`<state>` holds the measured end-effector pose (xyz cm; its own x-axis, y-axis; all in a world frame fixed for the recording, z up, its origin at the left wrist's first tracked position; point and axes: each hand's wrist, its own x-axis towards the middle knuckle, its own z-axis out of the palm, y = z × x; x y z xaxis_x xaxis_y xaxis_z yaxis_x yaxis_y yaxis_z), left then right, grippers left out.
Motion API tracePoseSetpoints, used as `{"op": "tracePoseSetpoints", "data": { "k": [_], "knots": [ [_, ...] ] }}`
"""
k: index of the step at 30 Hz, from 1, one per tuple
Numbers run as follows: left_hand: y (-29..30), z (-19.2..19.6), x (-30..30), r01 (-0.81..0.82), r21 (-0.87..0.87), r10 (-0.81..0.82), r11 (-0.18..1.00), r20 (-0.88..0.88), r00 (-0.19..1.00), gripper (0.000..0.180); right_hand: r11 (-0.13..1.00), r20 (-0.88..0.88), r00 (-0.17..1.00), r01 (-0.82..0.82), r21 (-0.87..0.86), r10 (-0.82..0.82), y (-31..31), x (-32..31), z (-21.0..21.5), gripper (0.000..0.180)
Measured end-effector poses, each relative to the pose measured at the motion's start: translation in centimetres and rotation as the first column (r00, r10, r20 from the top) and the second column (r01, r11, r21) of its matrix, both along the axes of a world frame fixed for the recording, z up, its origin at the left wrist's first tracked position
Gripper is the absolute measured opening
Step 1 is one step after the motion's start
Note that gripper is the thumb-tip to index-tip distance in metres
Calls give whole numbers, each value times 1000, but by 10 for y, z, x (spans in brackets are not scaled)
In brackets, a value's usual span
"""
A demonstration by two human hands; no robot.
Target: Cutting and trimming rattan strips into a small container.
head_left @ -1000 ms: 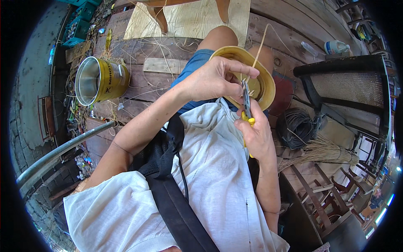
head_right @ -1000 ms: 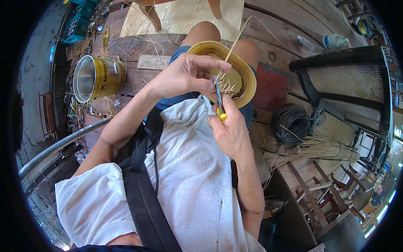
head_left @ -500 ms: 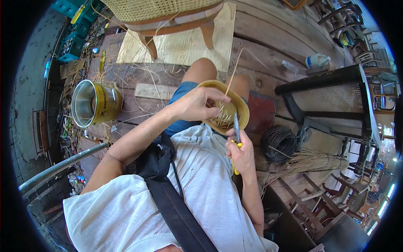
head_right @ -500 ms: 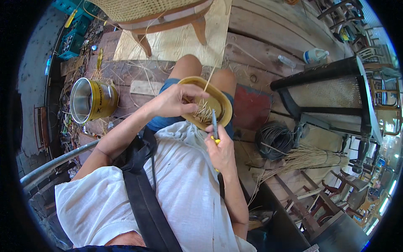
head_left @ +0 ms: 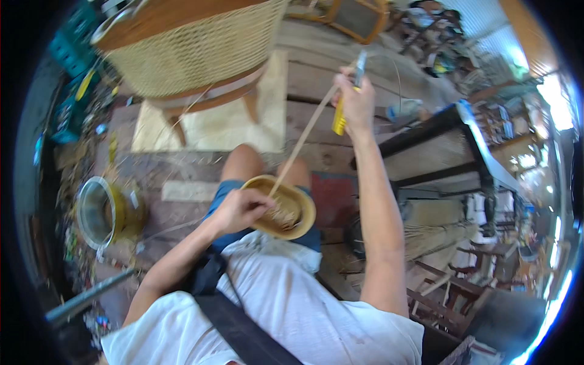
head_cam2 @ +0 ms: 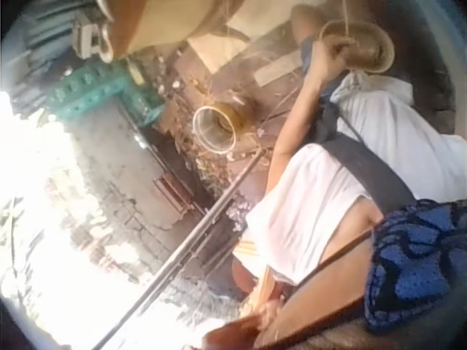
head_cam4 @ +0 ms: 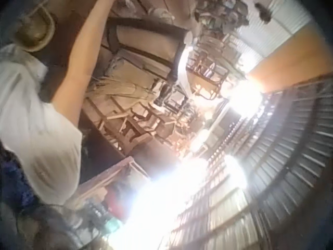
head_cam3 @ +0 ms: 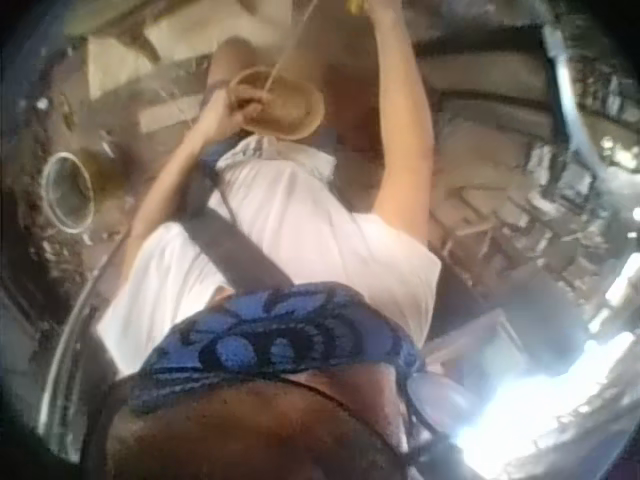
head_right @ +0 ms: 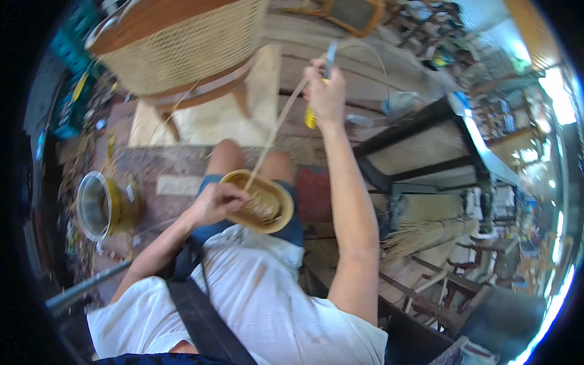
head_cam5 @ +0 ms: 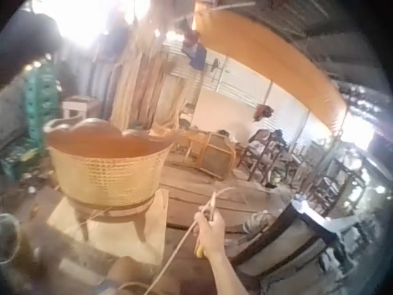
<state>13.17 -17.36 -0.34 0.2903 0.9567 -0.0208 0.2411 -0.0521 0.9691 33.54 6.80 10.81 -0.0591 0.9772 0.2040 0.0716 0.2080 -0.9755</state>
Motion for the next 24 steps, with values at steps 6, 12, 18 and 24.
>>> {"op": "tracePoseSetpoints", "data": {
  "k": [6, 12, 18, 24],
  "knots": [
    [-5, 22, -20, 5, -244, 57, 970, 249, 967, 18, 900, 233, 954, 75, 430, -191, 47, -20, 18, 11],
    [0, 35, -12, 47, -325, 102, 945, 425, 899, 33, 953, 146, 969, 155, 261, -198, 88, -8, -42, 9],
    [2, 8, -13, 44, -380, 124, 924, 408, 905, 33, 996, -98, 993, 62, -66, -69, 71, 0, -55, 30],
    [1, 14, 10, -10, -455, 202, 891, 376, 904, 29, 965, 550, 793, 207, 161, -262, 81, 13, -138, 38]
  ]
}}
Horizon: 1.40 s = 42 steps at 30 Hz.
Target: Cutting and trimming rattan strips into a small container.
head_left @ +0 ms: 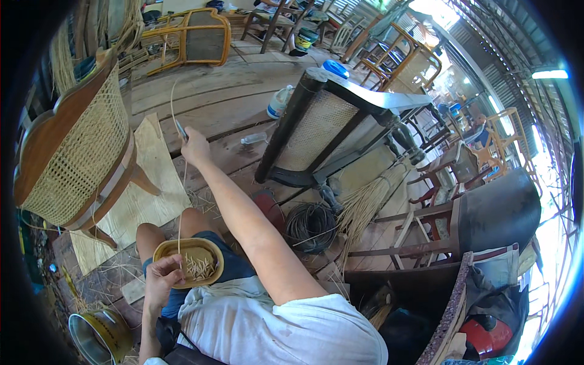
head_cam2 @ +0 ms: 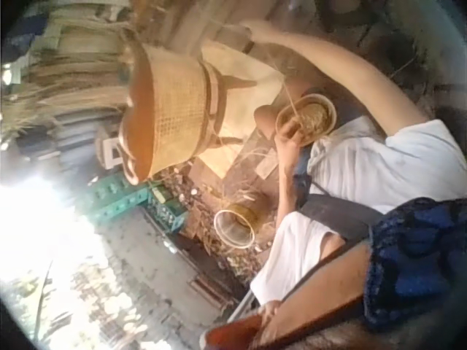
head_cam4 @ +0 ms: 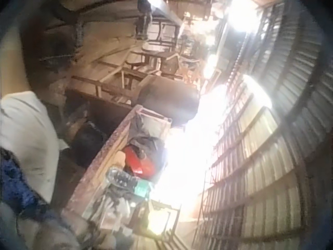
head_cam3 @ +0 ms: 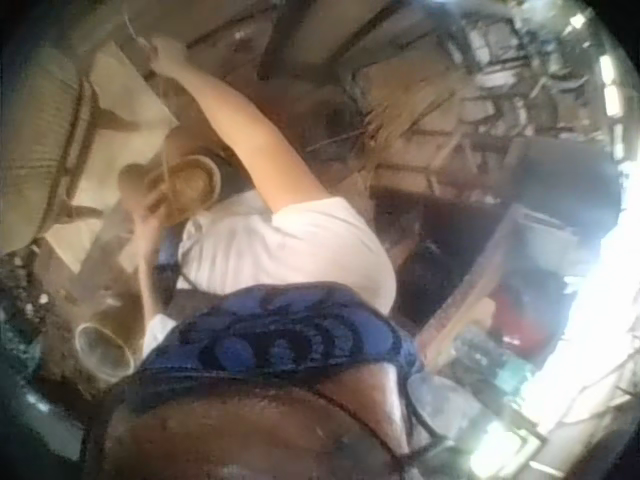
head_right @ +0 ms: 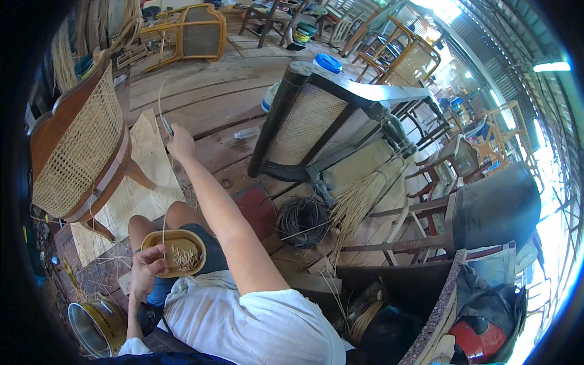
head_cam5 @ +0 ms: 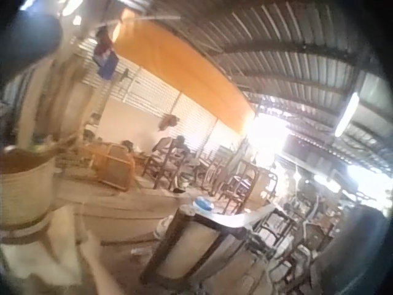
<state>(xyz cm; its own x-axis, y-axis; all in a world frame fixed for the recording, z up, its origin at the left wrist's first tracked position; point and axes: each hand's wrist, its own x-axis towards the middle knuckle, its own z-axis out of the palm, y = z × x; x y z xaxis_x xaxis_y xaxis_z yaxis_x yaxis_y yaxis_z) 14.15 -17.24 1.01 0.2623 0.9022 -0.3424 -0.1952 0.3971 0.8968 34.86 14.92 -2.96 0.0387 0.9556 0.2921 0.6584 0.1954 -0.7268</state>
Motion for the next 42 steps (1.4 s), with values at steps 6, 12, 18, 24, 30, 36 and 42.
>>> {"op": "tracePoseSetpoints", "data": {
  "k": [6, 12, 18, 24, 30, 36, 42],
  "knots": [
    [10, -42, 3, -15, 181, 65, 983, -276, 959, 24, 813, -598, 801, -366, -453, 27, -82, 37, -4, 28],
    [21, -7, 17, 49, 186, -34, 981, -83, 996, 37, 563, -708, 706, -581, -588, -12, -301, 58, 69, 29],
    [6, -6, 4, 11, 30, -13, 999, 55, 998, 44, 530, -549, 829, -515, -673, 109, -364, 22, 58, 34],
    [-1, 4, 12, -9, -43, 16, 999, 178, 984, 47, 521, -346, 888, -458, -720, 302, -351, 8, 78, 33],
    [-2, 0, 10, 18, -18, -14, 1000, 205, 979, 49, 557, -351, 870, -491, -670, 346, -350, 3, 79, 32],
    [-1, -1, 11, 102, 54, -106, 993, 89, 990, 50, 574, -379, 854, -520, -633, 356, -350, 8, 75, 36],
    [-1, -5, 15, 94, 103, -101, 990, 69, 992, 50, 578, -406, 846, -533, -619, 346, -351, 10, 72, 39]
  ]
}}
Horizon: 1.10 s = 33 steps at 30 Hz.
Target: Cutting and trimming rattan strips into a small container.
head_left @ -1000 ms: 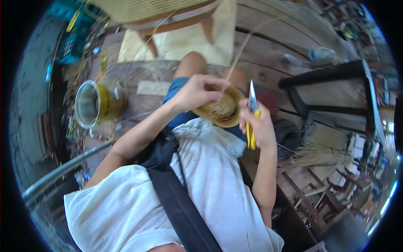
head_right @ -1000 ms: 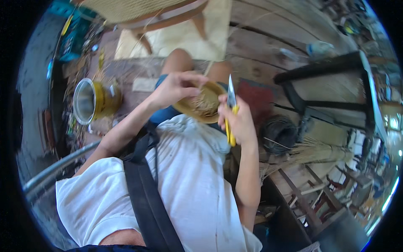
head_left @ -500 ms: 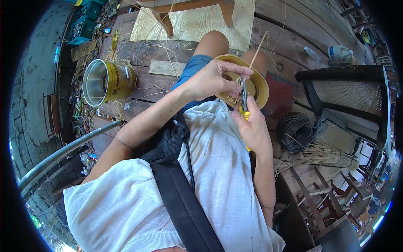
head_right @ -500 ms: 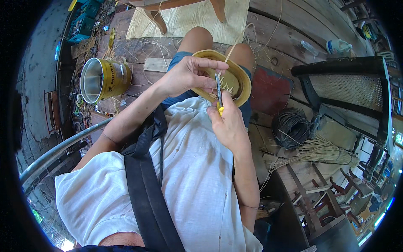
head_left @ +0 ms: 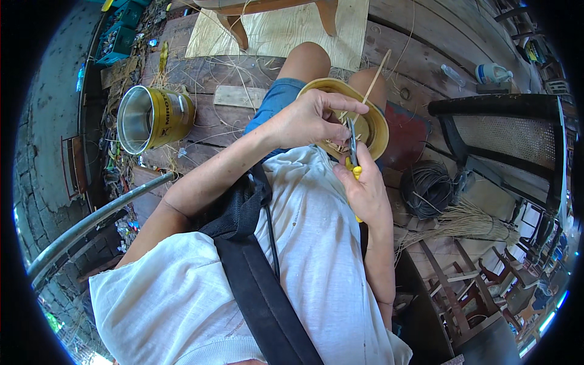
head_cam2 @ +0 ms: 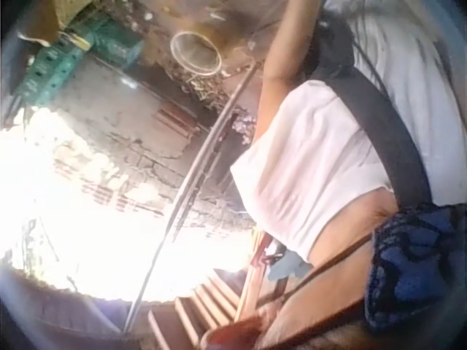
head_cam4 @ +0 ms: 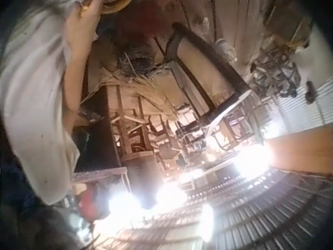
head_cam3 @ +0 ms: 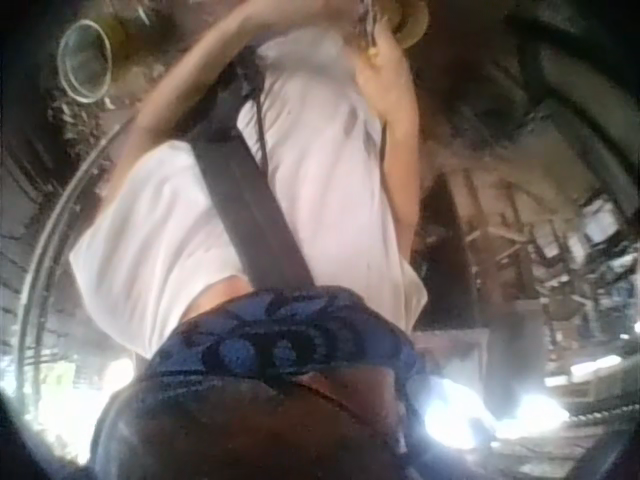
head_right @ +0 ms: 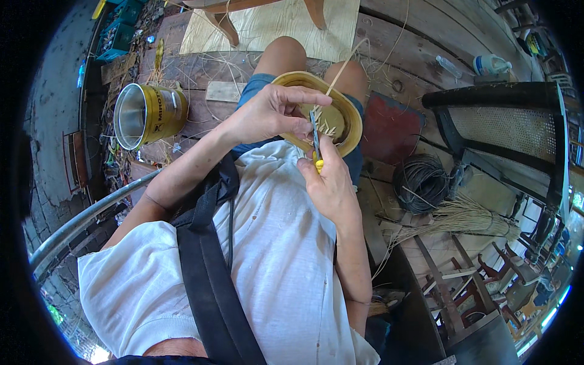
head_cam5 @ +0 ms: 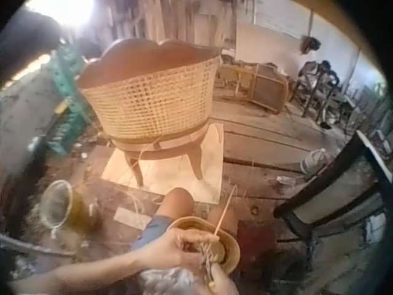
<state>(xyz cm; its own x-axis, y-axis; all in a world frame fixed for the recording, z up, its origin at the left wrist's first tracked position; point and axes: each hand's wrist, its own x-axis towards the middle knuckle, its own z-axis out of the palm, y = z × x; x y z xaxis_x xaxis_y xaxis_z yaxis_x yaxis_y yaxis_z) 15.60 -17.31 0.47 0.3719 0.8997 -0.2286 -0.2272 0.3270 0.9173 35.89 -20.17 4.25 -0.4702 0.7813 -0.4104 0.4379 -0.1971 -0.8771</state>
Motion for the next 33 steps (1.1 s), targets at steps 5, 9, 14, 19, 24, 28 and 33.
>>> {"op": "tracePoseSetpoints", "data": {
  "k": [5, 9, 14, 19, 24, 28, 33],
  "knots": [
    [0, -1, 3, -14, 65, 12, 998, 35, 999, 50, 990, 22, 999, 40, -133, -38, 2, -3, 2, 38],
    [4, 0, 3, -18, 59, 19, 998, -16, 1000, 50, 974, -29, 989, 139, -178, -146, -7, 1, -10, 35],
    [10, -1, -3, 87, 345, 72, 934, -423, 903, 49, 962, 24, 980, 198, -188, -198, -10, 15, -12, 35],
    [13, -9, -5, 28, 388, 104, 921, -315, 943, 42, 957, -42, 979, 186, -222, -200, -7, 10, -8, 36],
    [13, -3, -5, -78, 101, 92, 992, -141, 986, 36, 978, -29, 989, 137, -155, -143, -4, 4, -7, 36],
    [11, 6, -6, -29, -165, 50, 986, 120, 992, 39, 993, 45, 996, 75, -89, -71, 5, -4, 6, 35],
    [8, 2, -1, -17, -150, 45, 988, 184, 982, 46, 999, 55, 998, 45, -18, -43, 8, -8, 6, 33]
  ]
}}
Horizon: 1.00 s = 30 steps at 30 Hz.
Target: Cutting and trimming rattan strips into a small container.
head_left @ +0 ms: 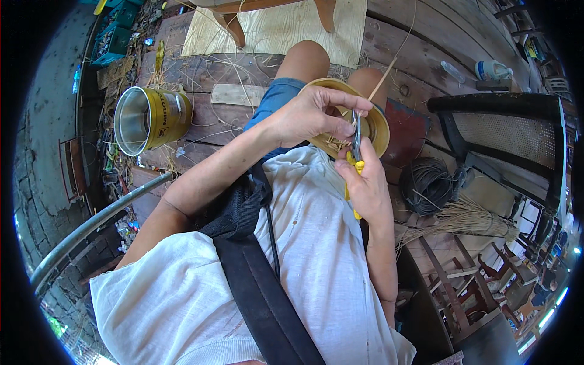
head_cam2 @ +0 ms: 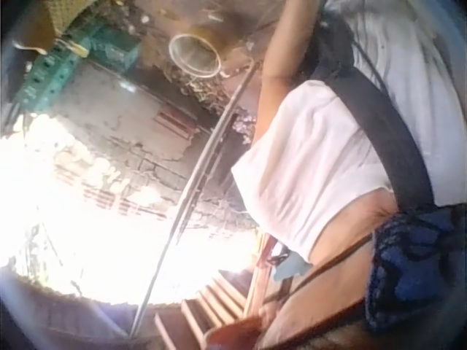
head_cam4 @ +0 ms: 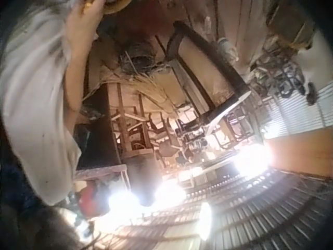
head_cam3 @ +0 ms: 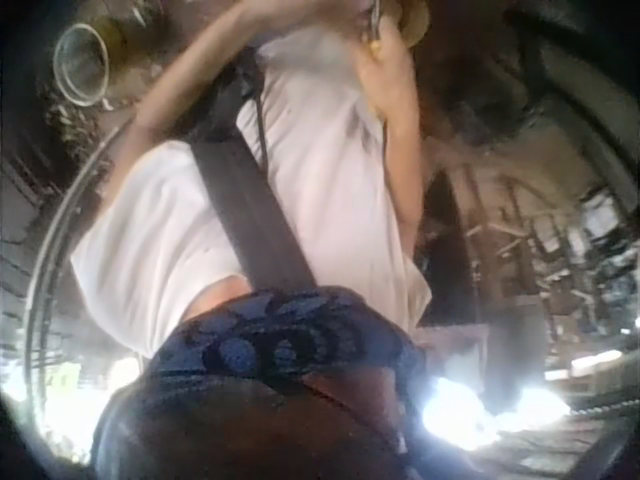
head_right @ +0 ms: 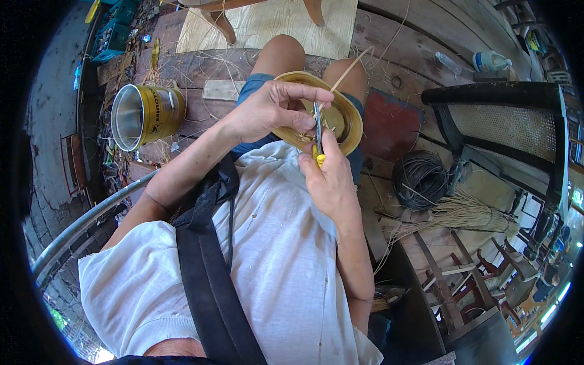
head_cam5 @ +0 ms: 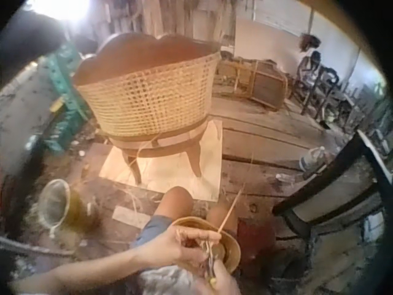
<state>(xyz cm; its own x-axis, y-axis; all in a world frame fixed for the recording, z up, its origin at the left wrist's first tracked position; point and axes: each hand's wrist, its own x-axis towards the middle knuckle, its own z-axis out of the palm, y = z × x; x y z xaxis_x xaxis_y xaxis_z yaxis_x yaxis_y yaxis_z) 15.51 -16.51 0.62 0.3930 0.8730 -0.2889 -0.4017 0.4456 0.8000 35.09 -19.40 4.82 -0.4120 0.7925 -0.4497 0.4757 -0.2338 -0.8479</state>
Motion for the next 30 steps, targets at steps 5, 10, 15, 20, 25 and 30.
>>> {"op": "tracePoseSetpoints", "data": {
  "k": [5, 10, 15, 20, 25, 30],
  "knots": [
    [-3, -4, 3, 26, 66, -27, 997, 18, 999, 52, 994, -71, 993, 85, -76, -90, -3, -1, -6, 29],
    [-2, -2, 2, 58, 135, -47, 989, -89, 995, 51, 987, -76, 990, 108, -119, -118, -8, 5, -8, 30],
    [1, -15, 1, 52, 269, 33, 962, -303, 952, 48, 981, 0, 990, 143, -135, -144, -17, 23, -14, 32],
    [3, -12, 0, 20, 269, 72, 963, -329, 942, 34, 944, -102, 964, 212, -253, -244, -18, 26, -9, 34],
    [0, -3, -2, -3, 5, 4, 1000, -48, 999, 37, 977, -77, 988, 121, -177, -137, -14, 17, -8, 35],
    [-2, -4, -1, 6, 18, -5, 1000, -27, 1000, 39, 995, -36, 999, 33, -93, -36, -7, 7, -5, 31]
  ]
}}
